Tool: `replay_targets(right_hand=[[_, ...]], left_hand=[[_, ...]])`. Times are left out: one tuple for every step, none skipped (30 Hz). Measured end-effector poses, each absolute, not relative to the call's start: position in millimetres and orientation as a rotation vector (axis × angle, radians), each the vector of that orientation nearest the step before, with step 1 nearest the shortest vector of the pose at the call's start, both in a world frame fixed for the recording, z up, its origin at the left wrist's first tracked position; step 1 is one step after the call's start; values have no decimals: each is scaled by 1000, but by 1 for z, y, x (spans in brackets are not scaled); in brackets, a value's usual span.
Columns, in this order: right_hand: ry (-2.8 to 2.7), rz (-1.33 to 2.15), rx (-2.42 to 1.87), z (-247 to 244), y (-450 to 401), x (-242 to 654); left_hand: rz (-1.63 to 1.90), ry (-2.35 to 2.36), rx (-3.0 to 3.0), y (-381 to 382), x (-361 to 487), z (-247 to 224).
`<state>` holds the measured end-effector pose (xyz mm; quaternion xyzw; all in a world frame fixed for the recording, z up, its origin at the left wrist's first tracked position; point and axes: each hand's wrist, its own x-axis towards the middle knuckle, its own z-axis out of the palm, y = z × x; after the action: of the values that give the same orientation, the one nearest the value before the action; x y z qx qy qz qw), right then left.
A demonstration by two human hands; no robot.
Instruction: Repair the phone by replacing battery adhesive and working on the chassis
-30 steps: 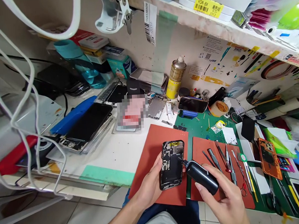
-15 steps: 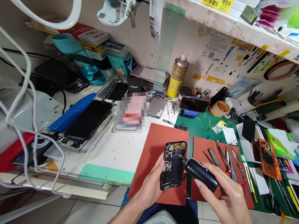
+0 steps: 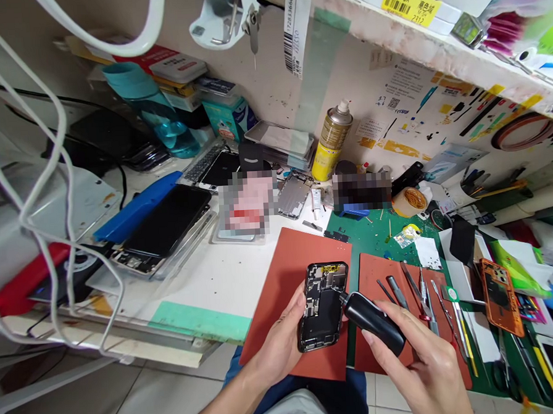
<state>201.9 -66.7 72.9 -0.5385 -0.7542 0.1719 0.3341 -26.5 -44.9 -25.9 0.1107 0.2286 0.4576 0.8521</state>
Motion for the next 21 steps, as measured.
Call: replay_targets(right_hand=[[-1964,470,-1411,72,-67,203],[-1952,495,-1419,71,-68,205],[-1933,523,-1431,69,-70,207],[-1900,558,-1453,66,-73,210],[-1842,595,-1487,62,-76,214],[-1753,641,-1528,56,-81,218],[-1636,708,-1568,49,-85,222],[-1494,787,-1591,41,-90,225],[-1336,880,-1590,32,-94,227],[-1176,974,-1562,22,-98,228],[-1023,1055,-1516,11,-101,227],[-886,1116,-1466,0,-104,225],[-772,1145,-1421,-11,-105,222],[-684,1150,-1387,-20,-107,218],[-629,1144,-1363,-29,-108,213],[-605,1131,-1345,-37,-108,209],[-606,1119,-1329,-44,-109,205],[-624,1110,-1311,-48,-110,202],[-649,1107,-1293,-52,-110,200],[-672,1110,-1279,-54,-110,198],[-689,1117,-1270,-55,-110,198]], left_hand=[[966,480,229,-45,-26,-26],[969,483,225,-45,-26,-26],[970,490,223,-44,-26,-25],[968,497,224,-44,-26,-24],[962,500,232,-43,-27,-23],[955,499,243,-42,-27,-21],[948,497,255,-41,-27,-19],[937,495,263,-40,-27,-16],[925,499,264,-39,-28,-14],[912,508,257,-37,-28,-12],[899,519,245,-36,-28,-11],[887,529,229,-34,-28,-10],[881,535,213,-33,-28,-10],[881,538,196,-32,-28,-10],[885,537,179,-32,-28,-10],[891,537,163,-31,-28,-10],[895,542,145,-31,-27,-10],[897,552,129,-31,-27,-10],[899,565,117,-31,-27,-9],[900,582,108,-31,-27,-8],[899,600,101,-30,-27,-7]])
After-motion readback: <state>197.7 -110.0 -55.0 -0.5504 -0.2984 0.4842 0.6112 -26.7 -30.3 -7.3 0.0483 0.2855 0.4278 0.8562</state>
